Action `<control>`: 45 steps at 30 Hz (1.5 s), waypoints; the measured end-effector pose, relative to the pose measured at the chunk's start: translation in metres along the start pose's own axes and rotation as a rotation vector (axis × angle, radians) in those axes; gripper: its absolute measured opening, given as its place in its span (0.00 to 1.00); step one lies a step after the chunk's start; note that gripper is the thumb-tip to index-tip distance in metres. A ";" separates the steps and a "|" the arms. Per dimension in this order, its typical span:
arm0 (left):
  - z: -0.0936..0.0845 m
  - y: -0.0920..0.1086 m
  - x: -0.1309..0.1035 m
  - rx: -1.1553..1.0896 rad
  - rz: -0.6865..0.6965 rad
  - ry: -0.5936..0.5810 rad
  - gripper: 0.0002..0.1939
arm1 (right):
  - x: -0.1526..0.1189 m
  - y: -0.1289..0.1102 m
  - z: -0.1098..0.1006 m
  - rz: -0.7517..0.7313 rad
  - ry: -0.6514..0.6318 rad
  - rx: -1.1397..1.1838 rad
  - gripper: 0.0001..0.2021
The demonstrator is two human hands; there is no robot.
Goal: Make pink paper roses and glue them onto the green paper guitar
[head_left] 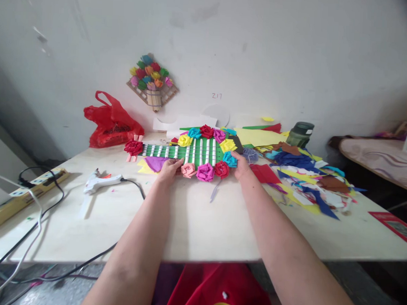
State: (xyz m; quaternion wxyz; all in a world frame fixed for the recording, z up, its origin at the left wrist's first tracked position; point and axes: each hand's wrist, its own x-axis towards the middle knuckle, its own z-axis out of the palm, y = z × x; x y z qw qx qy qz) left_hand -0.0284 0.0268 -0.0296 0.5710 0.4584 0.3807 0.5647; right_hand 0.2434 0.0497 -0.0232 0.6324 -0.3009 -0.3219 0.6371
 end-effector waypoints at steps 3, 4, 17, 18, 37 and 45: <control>-0.003 -0.003 0.003 0.010 0.019 0.020 0.18 | 0.000 0.000 0.000 -0.024 -0.037 -0.002 0.05; -0.004 -0.003 0.004 0.009 0.024 0.027 0.18 | 0.000 0.000 0.000 -0.027 -0.044 0.000 0.05; -0.004 -0.006 0.005 -0.047 0.053 0.146 0.21 | -0.003 0.000 0.008 -0.025 0.026 -0.015 0.05; -0.004 -0.005 0.005 -0.046 0.052 0.139 0.21 | -0.003 0.000 0.009 -0.029 0.024 -0.014 0.05; 0.002 0.004 -0.002 -0.022 0.030 0.153 0.22 | -0.006 0.000 0.011 -0.033 0.008 -0.052 0.05; 0.001 0.005 -0.004 -0.073 0.066 0.207 0.25 | -0.008 0.000 0.014 -0.028 -0.002 -0.078 0.09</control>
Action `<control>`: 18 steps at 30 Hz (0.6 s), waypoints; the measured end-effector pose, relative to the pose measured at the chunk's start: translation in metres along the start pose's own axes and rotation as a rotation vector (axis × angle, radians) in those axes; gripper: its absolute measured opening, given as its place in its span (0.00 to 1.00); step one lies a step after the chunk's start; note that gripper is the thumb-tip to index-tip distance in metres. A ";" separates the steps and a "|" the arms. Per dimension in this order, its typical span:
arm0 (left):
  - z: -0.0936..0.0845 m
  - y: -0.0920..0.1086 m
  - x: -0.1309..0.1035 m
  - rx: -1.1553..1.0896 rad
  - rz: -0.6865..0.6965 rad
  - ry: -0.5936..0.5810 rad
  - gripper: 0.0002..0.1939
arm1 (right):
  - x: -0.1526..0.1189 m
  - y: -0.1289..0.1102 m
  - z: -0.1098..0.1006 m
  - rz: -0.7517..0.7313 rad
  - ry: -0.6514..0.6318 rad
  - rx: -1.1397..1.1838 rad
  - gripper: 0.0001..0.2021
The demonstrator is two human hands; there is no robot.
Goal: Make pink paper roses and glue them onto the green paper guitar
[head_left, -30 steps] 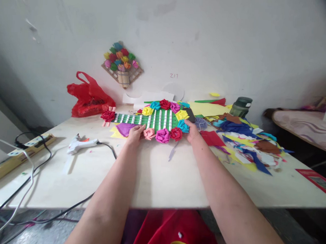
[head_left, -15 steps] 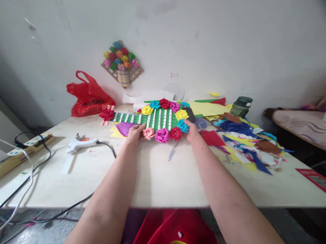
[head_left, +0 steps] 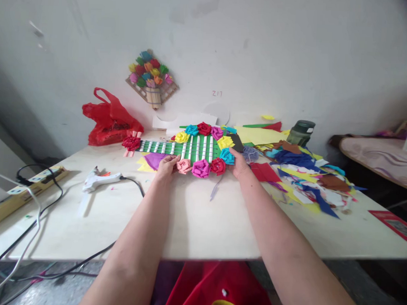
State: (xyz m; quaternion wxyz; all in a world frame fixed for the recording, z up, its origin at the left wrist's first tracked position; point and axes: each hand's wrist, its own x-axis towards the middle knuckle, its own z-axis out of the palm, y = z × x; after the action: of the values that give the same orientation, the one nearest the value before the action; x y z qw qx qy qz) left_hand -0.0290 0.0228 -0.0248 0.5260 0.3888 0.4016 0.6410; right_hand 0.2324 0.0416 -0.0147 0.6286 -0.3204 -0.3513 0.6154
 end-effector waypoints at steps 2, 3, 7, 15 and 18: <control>-0.001 -0.001 0.001 -0.007 0.021 0.007 0.25 | 0.001 0.000 0.000 -0.009 -0.011 0.013 0.11; -0.001 -0.001 0.002 -0.010 0.036 0.012 0.25 | 0.002 -0.001 0.000 -0.014 -0.025 0.021 0.12; 0.000 -0.004 0.005 -0.036 0.070 0.032 0.25 | 0.003 -0.004 -0.002 0.014 -0.019 0.032 0.17; 0.002 -0.009 0.010 -0.122 0.088 0.102 0.23 | 0.003 -0.006 -0.002 0.074 0.082 0.018 0.14; 0.002 -0.009 0.009 -0.131 0.086 0.132 0.21 | 0.005 -0.004 -0.003 0.067 0.098 0.025 0.13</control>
State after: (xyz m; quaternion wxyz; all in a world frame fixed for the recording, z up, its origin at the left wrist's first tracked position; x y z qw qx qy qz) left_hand -0.0247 0.0335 -0.0318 0.4947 0.3276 0.3755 0.7120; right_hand 0.2373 0.0465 -0.0124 0.6281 -0.3539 -0.3014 0.6240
